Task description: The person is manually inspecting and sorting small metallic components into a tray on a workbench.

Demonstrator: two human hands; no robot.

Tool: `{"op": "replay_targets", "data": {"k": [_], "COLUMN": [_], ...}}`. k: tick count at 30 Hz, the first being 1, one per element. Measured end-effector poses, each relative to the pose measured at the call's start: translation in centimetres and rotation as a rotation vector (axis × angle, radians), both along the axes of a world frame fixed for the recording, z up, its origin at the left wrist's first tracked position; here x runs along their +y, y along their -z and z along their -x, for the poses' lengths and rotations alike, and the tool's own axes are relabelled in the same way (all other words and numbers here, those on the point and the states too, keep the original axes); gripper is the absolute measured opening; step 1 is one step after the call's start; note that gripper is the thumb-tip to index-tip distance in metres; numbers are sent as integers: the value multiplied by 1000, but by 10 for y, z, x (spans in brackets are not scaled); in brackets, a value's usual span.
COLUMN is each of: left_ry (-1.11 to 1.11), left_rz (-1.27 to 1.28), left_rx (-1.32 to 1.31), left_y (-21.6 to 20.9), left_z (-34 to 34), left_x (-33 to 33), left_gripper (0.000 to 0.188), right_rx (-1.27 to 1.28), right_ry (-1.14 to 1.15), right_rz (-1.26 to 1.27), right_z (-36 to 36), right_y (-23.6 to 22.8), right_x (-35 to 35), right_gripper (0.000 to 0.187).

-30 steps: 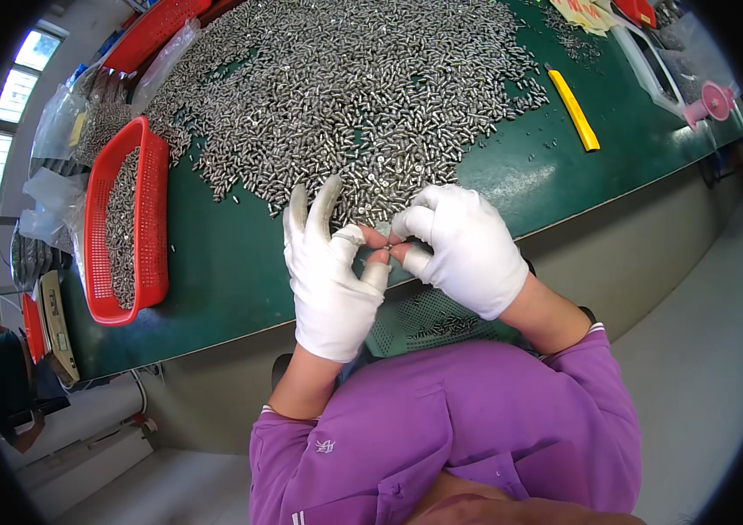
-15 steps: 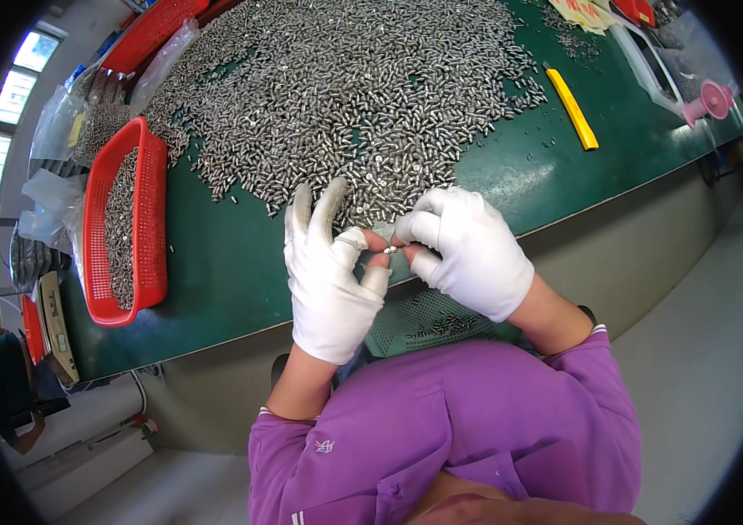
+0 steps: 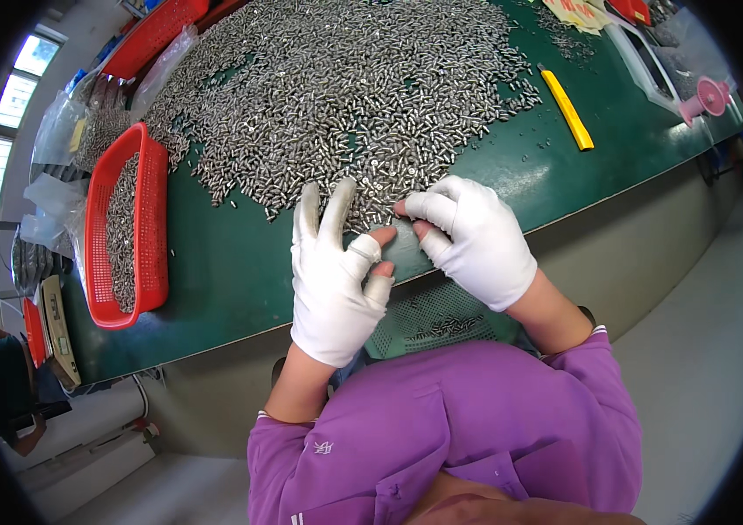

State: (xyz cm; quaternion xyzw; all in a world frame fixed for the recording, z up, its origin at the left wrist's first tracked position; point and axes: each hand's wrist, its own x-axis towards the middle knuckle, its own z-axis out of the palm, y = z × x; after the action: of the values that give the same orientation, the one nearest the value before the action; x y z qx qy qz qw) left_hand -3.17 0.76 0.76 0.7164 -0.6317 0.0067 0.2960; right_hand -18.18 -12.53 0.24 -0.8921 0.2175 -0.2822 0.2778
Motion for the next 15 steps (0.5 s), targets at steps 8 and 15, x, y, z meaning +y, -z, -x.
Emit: {"op": "replay_targets", "data": {"k": [8,15], "left_ry": [-74,-138], "left_rz": [38,85], "left_rx": [-35,-66], "left_y": [3,12], "left_z": [2,2], "left_x": [-3,-3], "left_gripper": [35,25], "right_rx": [76,72], "right_ry": [37,23], "right_rz": [103,120], "right_z": [0,-2], "right_y": [0,-1], "right_x": [2,3], "right_gripper": [15,14]}}
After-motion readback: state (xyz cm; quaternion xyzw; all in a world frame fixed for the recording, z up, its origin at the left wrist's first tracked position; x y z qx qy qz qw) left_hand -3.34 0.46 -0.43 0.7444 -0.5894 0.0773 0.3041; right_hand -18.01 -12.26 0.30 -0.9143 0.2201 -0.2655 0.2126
